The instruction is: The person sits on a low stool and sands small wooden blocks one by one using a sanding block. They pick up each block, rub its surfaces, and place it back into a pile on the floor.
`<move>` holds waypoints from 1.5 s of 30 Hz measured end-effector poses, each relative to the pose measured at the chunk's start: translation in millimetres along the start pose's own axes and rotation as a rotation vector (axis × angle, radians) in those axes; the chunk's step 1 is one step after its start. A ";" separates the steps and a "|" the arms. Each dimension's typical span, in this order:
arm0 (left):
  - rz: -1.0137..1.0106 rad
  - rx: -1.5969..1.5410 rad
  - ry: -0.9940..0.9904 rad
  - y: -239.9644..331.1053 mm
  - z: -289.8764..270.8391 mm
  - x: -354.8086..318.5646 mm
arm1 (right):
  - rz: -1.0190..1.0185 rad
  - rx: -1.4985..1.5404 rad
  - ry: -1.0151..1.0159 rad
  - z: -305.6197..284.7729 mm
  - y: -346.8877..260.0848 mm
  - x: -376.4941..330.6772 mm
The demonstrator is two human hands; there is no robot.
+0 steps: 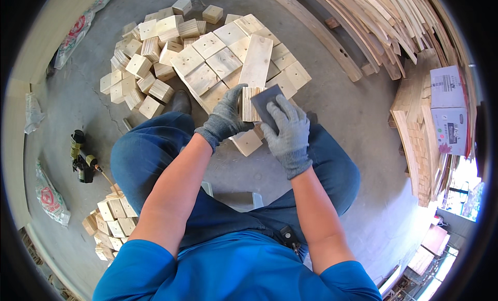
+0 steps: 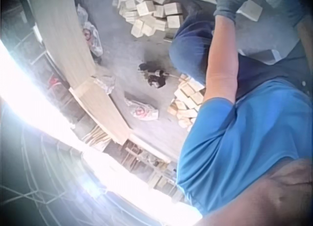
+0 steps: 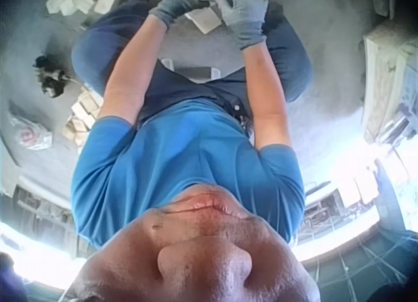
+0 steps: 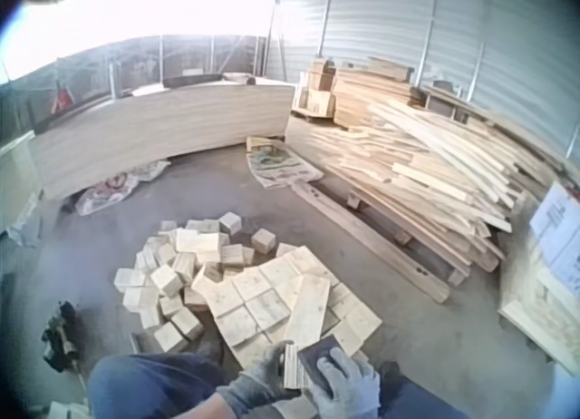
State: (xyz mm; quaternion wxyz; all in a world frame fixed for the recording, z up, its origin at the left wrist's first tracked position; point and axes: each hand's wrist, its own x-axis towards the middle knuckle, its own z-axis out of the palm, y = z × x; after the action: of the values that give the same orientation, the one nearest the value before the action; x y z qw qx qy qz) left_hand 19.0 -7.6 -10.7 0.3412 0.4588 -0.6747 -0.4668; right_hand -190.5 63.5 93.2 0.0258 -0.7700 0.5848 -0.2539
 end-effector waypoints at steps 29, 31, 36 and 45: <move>-0.027 -0.124 0.024 -2.7 -2.8 -3.5 | 0.020 -0.031 -0.027 27.2 -21.2 57.7; 0.008 -0.087 0.009 3.9 0.1 -0.4 | 0.080 -0.062 -0.062 33.5 -5.9 82.0; -0.023 -0.092 0.003 0.0 2.0 -0.8 | 0.116 -0.051 -0.103 25.1 -14.5 84.8; -0.044 -0.043 -0.004 11.7 -0.8 0.6 | 0.022 0.001 -0.101 -17.5 -41.1 -43.3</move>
State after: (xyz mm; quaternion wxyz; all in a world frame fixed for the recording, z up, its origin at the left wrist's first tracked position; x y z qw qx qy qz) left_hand 16.0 -6.7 0.6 0.3393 0.4652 -0.6547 -0.4897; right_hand -169.4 120.4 106.6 0.0585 -0.7754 0.5910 -0.2146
